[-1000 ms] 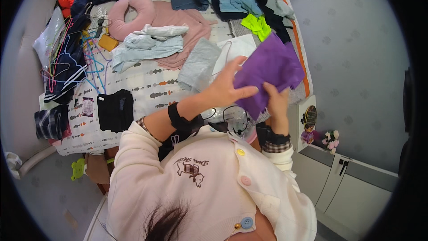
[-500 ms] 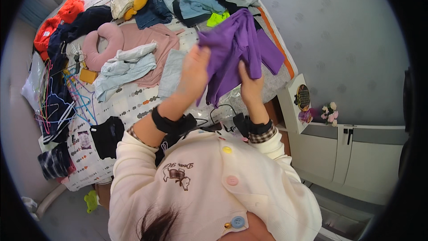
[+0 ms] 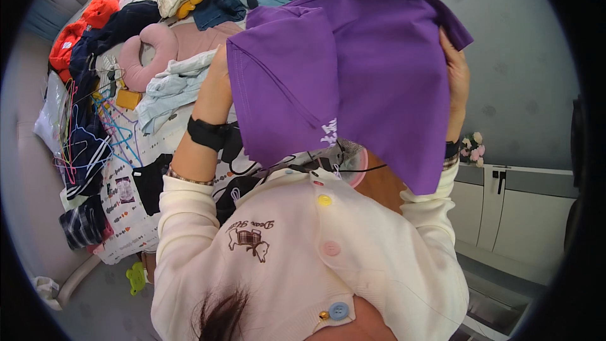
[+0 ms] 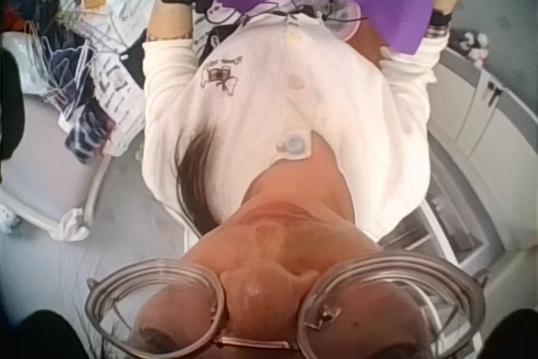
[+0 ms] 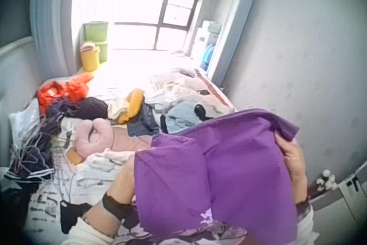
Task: The person folds a purple t-shirt and places it on a bed. They then fold a neon green top and put it into a clear plastic bag. Next, they fold a pair of dark blue jeans and place them in a wardrobe. Finally, they fold a black jacket and place it on the bed.
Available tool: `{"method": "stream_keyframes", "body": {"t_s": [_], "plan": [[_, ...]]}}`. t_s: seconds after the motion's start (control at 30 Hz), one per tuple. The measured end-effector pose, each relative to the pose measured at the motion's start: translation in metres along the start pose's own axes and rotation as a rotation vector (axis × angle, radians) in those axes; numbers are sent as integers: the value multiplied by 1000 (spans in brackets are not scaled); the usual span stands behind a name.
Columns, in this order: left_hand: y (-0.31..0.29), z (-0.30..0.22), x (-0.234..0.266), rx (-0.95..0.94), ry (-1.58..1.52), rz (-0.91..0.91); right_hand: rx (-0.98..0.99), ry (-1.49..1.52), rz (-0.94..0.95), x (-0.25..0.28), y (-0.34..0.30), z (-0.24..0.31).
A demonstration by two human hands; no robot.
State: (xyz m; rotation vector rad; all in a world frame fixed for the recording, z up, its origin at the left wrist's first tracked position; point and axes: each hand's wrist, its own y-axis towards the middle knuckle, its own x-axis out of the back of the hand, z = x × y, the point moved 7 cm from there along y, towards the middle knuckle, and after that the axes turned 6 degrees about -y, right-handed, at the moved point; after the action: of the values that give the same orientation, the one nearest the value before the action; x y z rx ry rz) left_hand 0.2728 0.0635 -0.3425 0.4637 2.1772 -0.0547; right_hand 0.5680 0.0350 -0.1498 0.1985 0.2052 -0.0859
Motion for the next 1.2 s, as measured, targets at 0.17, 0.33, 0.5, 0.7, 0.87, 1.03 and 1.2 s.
{"method": "stream_keyframes", "body": {"t_s": [0.17, 0.33, 0.5, 0.7, 0.87, 1.03, 1.2], "plan": [[-11, 80, -7, 551, -657, -22, -1, -36, 63, -4, 10, 20], [-41, 123, 0, 767, -236, 218, 308, -519, -152, -1, 8, 59], [-48, 170, 8, 735, 712, 383, 462, -894, -1, -28, 2, 74], [-8, 191, 17, 280, 1144, 336, 546, -1218, 56, -14, 8, 98], [19, 135, 31, 461, 526, 62, 522, -1355, -142, 55, 26, 132], [37, 5, -62, 409, -101, 147, 413, -1299, -388, 88, 36, 108], [38, -53, -145, 154, 112, 70, 570, -1206, 372, -54, -27, -6]]}}
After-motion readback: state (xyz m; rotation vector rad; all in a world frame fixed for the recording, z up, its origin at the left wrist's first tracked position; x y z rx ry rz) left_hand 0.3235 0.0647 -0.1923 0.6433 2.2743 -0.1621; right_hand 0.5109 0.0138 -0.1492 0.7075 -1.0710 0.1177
